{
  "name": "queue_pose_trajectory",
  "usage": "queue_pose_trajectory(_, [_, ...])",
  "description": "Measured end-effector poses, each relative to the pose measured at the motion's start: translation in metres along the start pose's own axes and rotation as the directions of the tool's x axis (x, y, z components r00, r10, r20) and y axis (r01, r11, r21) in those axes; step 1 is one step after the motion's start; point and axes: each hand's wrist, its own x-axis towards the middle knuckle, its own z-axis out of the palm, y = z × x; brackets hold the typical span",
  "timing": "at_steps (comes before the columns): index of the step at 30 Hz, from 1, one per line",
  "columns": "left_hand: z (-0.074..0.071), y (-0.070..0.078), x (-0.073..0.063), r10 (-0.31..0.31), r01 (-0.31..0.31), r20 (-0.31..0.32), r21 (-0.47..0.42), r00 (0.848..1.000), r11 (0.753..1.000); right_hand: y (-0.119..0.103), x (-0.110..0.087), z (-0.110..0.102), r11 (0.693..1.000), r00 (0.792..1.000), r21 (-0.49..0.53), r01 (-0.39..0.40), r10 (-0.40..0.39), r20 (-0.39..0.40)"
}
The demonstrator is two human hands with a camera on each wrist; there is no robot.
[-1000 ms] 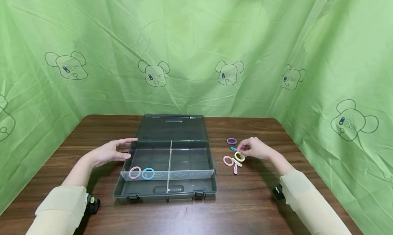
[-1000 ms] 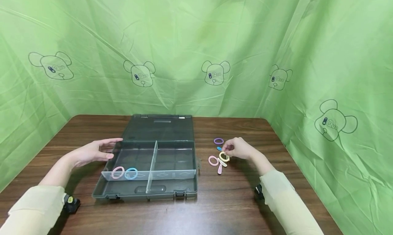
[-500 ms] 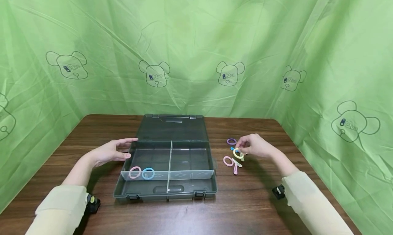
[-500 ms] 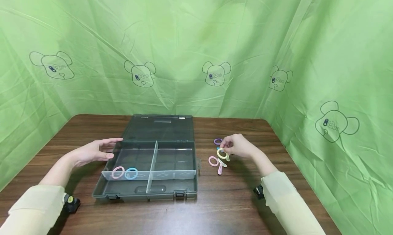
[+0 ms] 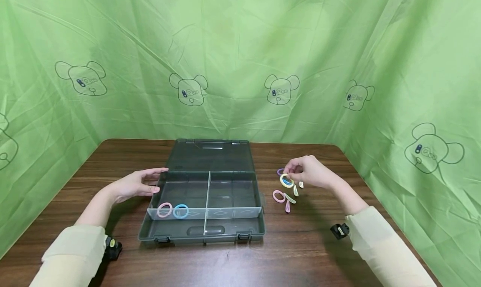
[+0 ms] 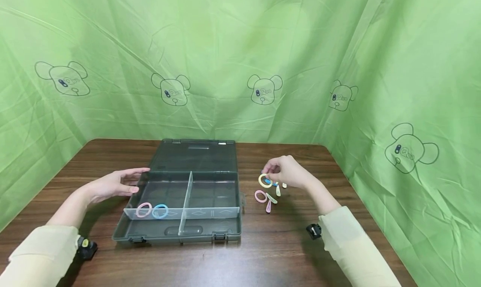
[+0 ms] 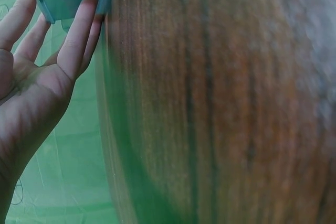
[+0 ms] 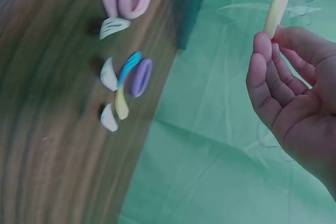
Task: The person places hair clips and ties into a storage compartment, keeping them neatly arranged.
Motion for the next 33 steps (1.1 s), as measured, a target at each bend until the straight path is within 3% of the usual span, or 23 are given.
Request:
queue_pose_trajectory(17, [0.004, -0.002, -0.003, 0.007, -0.007, -0.009, -0.018, 1.000, 1.000, -0.051, 0.023, -0.016, 0.996, 1.000, 0.089, 0.011, -0.011, 0.003])
queue_pose_trajectory(28, [0.006, 0.000, -0.005, 0.007, -0.007, -0.016, -0.014, 1.000, 1.000, -0.081, 0.047, -0.011, 0.991, 0.990, 0.006, 0.131, -0.131, -0.048])
queue_pose_trajectory(33, [0.007, 0.000, -0.005, 0.005, -0.005, -0.017, -0.017, 1.000, 1.000, -0.098, 0.059, -0.008, 0.978, 0.977, -0.023, 0.206, -0.207, -0.058])
